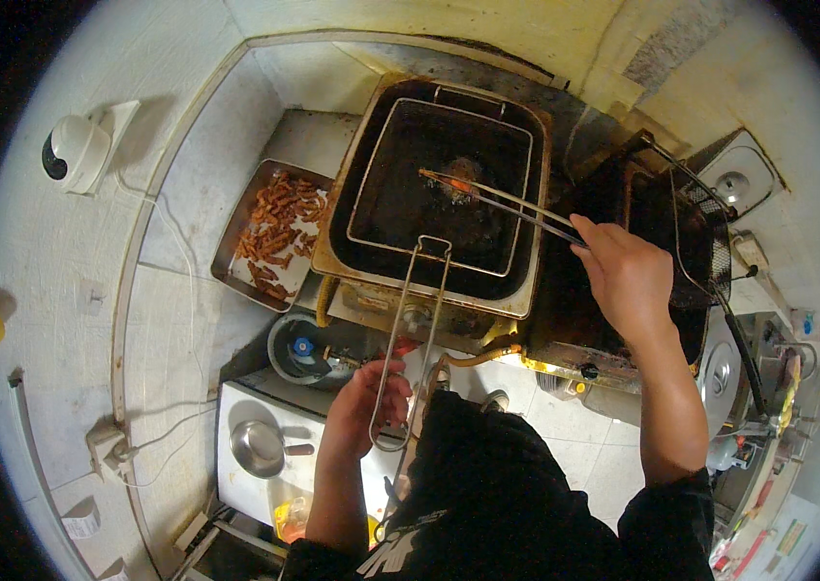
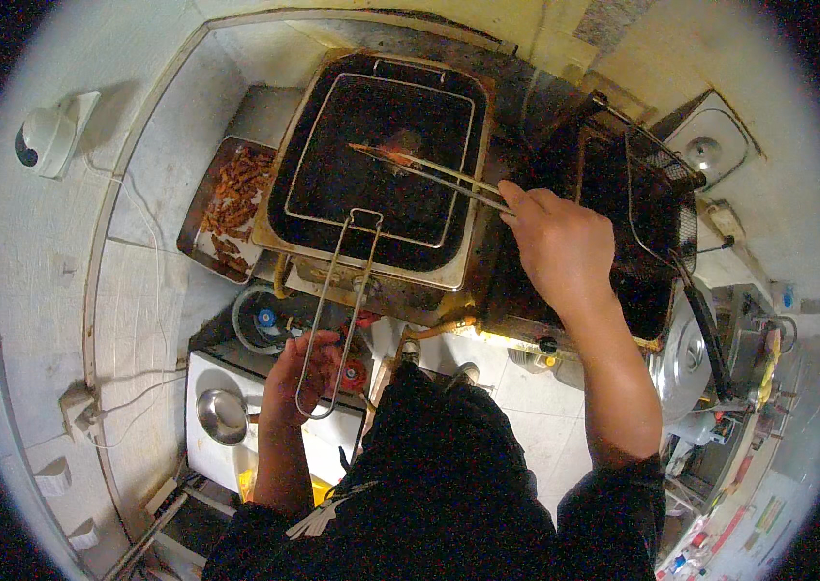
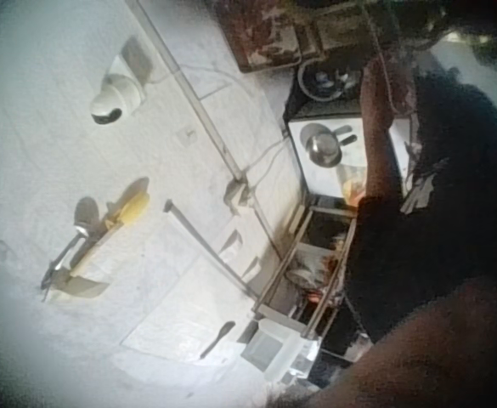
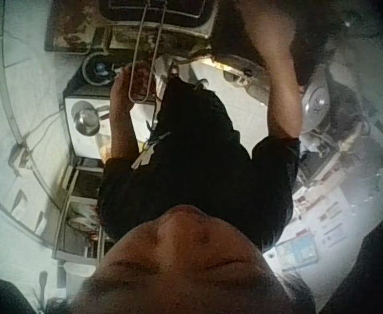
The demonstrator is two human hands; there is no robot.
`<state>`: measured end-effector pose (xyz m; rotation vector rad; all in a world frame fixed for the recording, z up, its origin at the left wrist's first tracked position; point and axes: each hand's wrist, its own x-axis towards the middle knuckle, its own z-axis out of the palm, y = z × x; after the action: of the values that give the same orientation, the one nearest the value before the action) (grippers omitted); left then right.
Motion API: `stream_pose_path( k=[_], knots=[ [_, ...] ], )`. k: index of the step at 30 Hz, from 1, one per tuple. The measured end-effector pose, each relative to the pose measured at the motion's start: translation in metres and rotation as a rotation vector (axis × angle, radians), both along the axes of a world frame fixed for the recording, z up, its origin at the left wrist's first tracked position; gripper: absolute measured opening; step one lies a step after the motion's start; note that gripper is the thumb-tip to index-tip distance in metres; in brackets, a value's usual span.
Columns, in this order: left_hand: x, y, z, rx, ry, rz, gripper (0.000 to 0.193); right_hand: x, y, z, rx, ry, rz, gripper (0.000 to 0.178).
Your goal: The person assembles a food order in a commercial kitchen. They rinse a metal bowl, add sauce, then use tongs and a spatula to place fried items, vegetables, and other ingredients into the bowl. The person also uses scissors to cut fried pieces into smaller portions before mixing them with the other components.
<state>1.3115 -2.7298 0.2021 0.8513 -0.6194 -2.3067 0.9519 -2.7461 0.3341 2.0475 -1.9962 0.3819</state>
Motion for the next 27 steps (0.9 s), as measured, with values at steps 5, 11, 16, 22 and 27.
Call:
stream_pose_path(
  k=[5, 11, 16, 22, 27],
  knots=[
    [-0.001, -0.001, 0.001, 0.004, -0.011, -0.017, 0.061, 0.0, 0.001, 0.001, 0.052, 0.004, -0.026, 0.034],
    [-0.002, 0.0, 0.003, 0.015, -0.018, -0.01, 0.06, -0.001, 0.003, 0.001, 0.064, -0.006, -0.042, 0.034],
    [-0.004, 0.001, 0.006, 0.025, -0.04, 0.006, 0.059, -0.001, 0.004, 0.001, 0.051, 0.002, -0.065, 0.029],
    [-0.003, 0.003, 0.006, 0.032, -0.064, 0.016, 0.057, -0.01, 0.011, 0.014, 0.032, -0.227, -0.13, 0.031],
    [-0.003, 0.005, 0.002, 0.018, -0.027, 0.027, 0.058, -0.023, 0.02, 0.029, 0.048, -0.552, -0.243, 0.033]
  ],
)
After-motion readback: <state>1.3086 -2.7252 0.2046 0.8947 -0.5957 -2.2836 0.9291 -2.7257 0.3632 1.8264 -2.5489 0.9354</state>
